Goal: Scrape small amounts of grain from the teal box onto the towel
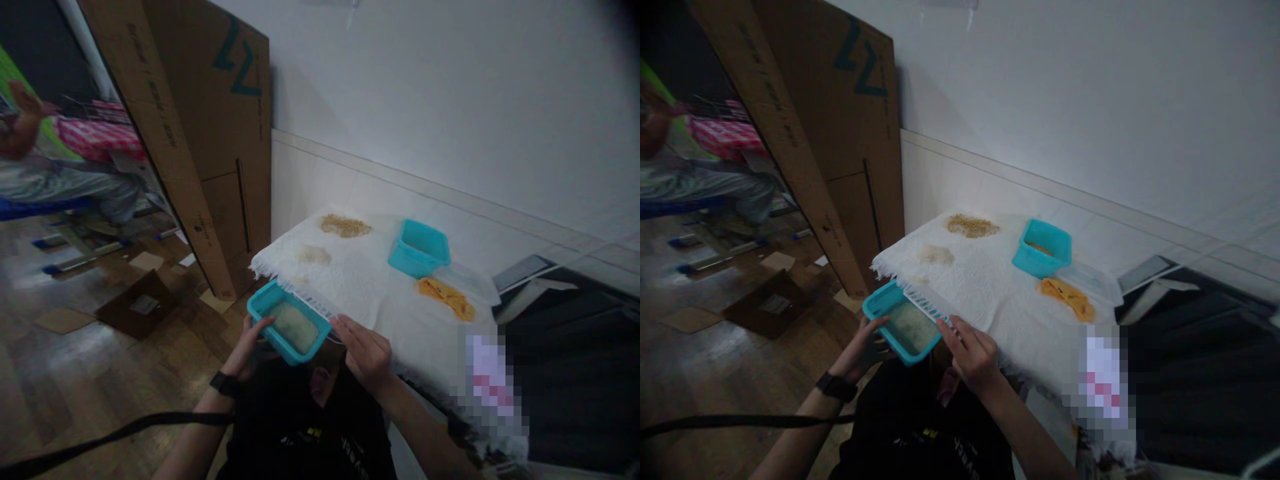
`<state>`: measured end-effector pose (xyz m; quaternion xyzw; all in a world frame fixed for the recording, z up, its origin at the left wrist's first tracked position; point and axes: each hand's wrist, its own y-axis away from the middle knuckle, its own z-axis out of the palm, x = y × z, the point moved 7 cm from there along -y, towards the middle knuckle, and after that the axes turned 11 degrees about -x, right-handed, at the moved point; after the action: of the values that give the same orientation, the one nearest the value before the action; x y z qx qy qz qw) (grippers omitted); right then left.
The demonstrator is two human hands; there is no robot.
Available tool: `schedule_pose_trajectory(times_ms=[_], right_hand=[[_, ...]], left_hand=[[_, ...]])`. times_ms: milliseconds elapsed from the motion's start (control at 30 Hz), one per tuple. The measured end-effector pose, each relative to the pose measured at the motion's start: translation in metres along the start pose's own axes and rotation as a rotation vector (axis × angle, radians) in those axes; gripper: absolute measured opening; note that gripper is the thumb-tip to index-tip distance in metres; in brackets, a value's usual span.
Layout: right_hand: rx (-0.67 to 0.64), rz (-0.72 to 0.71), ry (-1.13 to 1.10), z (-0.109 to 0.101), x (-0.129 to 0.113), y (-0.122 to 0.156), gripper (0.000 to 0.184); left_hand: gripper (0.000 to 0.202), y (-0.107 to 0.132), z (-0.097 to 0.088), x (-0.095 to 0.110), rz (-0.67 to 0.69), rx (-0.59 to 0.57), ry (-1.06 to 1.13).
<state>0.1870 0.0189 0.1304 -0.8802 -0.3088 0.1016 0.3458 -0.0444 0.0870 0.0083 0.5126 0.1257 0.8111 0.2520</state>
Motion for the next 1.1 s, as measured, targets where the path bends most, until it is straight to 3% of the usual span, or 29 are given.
schedule_pose_trajectory(times_ms=[233, 367, 733, 833, 933, 1100], right_hand=[[0.146, 0.084, 0.077, -0.021, 0.013, -0.009, 0.082], [0.082, 0.069, 0.052, -0.015, 0.012, -0.011, 0.081], [-0.034, 0.006, 0.023, -0.008, -0.024, 0.006, 0.073], [0.062, 0.039, 0.019, -0.013, -0.012, -0.001, 0.077], [0.146, 0.118, 0.024, -0.011, 0.015, -0.013, 0.073], [0.08, 0.153, -0.009, 0.014, 0.048, -0.032, 0.062]], left_hand=[[0.062, -0.002, 0.002, -0.003, -0.003, 0.013, 0.005], [0.067, -0.003, 0.004, -0.005, -0.021, 0.022, 0.016], [0.064, -0.003, 0.002, -0.003, 0.002, 0.002, 0.023], [0.064, -0.003, 0.001, -0.002, 0.002, 0.008, 0.023], [0.063, -0.002, -0.002, 0.001, 0.009, 0.01, 0.013], [0.06, -0.004, -0.01, 0.008, 0.022, 0.038, 0.002]])
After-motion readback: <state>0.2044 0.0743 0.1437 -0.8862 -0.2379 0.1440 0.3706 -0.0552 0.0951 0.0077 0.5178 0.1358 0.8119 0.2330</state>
